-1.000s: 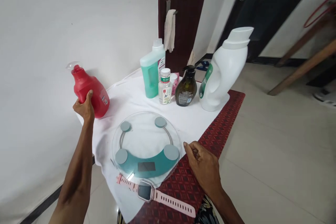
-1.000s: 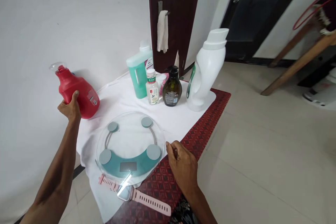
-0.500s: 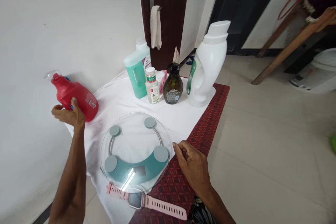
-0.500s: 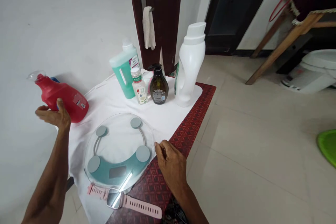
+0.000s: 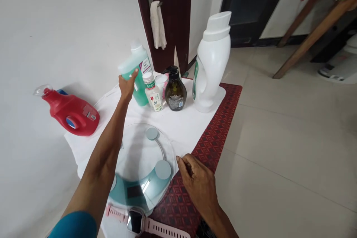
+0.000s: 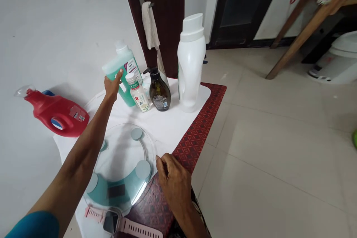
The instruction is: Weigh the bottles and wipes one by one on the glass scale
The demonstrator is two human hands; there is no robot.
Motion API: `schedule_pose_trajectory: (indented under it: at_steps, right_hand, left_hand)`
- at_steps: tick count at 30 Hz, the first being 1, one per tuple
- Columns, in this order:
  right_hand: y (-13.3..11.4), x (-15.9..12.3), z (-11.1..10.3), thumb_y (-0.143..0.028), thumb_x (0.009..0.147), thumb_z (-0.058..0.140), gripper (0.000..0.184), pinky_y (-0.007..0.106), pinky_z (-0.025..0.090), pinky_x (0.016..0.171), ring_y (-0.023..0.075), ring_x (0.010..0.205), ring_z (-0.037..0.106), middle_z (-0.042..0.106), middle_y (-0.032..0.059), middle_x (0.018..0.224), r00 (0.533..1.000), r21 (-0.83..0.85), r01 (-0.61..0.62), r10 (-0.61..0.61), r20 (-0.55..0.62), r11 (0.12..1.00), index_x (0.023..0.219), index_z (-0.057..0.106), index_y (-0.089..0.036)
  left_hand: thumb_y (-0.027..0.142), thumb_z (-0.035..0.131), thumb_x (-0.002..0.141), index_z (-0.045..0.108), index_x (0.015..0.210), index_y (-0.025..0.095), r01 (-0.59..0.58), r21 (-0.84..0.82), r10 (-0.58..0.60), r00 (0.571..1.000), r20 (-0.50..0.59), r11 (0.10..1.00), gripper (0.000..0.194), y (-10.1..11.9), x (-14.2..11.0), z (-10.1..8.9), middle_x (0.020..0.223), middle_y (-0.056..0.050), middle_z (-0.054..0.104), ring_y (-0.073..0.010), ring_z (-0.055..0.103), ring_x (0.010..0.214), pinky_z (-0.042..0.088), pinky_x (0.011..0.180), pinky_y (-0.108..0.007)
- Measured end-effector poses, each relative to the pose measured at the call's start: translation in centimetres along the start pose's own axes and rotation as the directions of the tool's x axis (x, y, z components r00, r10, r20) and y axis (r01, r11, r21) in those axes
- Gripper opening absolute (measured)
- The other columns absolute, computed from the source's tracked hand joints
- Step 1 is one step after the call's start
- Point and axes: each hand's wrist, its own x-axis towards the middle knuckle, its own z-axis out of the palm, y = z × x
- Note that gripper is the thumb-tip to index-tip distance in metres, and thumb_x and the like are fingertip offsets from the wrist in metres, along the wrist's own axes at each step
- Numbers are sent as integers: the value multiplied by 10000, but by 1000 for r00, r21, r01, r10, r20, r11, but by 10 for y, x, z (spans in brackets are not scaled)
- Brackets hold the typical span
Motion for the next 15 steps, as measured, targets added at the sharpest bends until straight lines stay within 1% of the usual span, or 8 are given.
schedule_pose_trajectory:
  at_steps: [2, 4, 7, 9, 12, 15]
  right_hand:
    - [0, 1, 0, -355, 1140, 517, 411, 238, 412, 573, 97, 519, 559, 578, -62, 637, 1000, 8, -3, 2, 6, 1000, 746, 484, -243]
    - [0, 1, 0, -351, 1138, 520, 411, 237, 411, 574, 96, 519, 553, 568, -66, 635, 1000, 12, -2, 2, 10, 1000, 744, 481, -244]
    - [-1, 1, 0, -352, 1135, 528, 415, 240, 402, 567, 95, 513, 540, 552, -70, 626, 1000, 12, -12, 12, 5, 1000, 738, 472, -245]
    - [0, 1, 1, -347, 1135, 525, 419, 241, 403, 571, 97, 514, 539, 545, -71, 620, 1000, 16, -21, 21, 3, 1000, 733, 465, -247]
    - [1, 0, 2, -347, 1130, 526, 416, 244, 404, 573, 101, 513, 534, 554, -67, 621, 1000, 26, -23, 23, 3, 999, 731, 462, -248]
    - [1, 1, 2, -348, 1118, 537, 417, 260, 383, 557, 107, 496, 502, 566, -63, 614, 1000, 31, -19, 19, -5, 999, 720, 456, -252]
  left_hand:
    - [630, 910, 723, 599, 725, 201, 40, 6, -40, 999, -38, 999, 530, -5, -1, 5, 659, -6, 582, -157, 542, 627, 472, 623, -308]
    - [612, 897, 736, 546, 630, 211, 58, -38, -60, 997, -53, 998, 543, -6, -6, 8, 560, 20, 503, -130, 463, 538, 411, 542, -290]
    - [527, 914, 717, 512, 615, 214, 65, -169, -79, 994, -79, 984, 520, -1, -14, 8, 527, 48, 444, -102, 409, 491, 353, 486, -263]
    - [467, 913, 704, 496, 624, 214, 68, -220, -102, 984, -148, 973, 494, 4, -19, 4, 527, 62, 427, -88, 390, 478, 323, 466, -248]
    - [435, 908, 679, 469, 625, 219, 50, -245, -116, 959, -260, 968, 492, 13, -29, -15, 514, 79, 396, -75, 345, 458, 287, 439, -239]
    - [433, 922, 633, 470, 607, 222, 7, -218, -75, 950, -305, 976, 500, 23, -41, -50, 500, 85, 373, -73, 321, 449, 267, 421, -244]
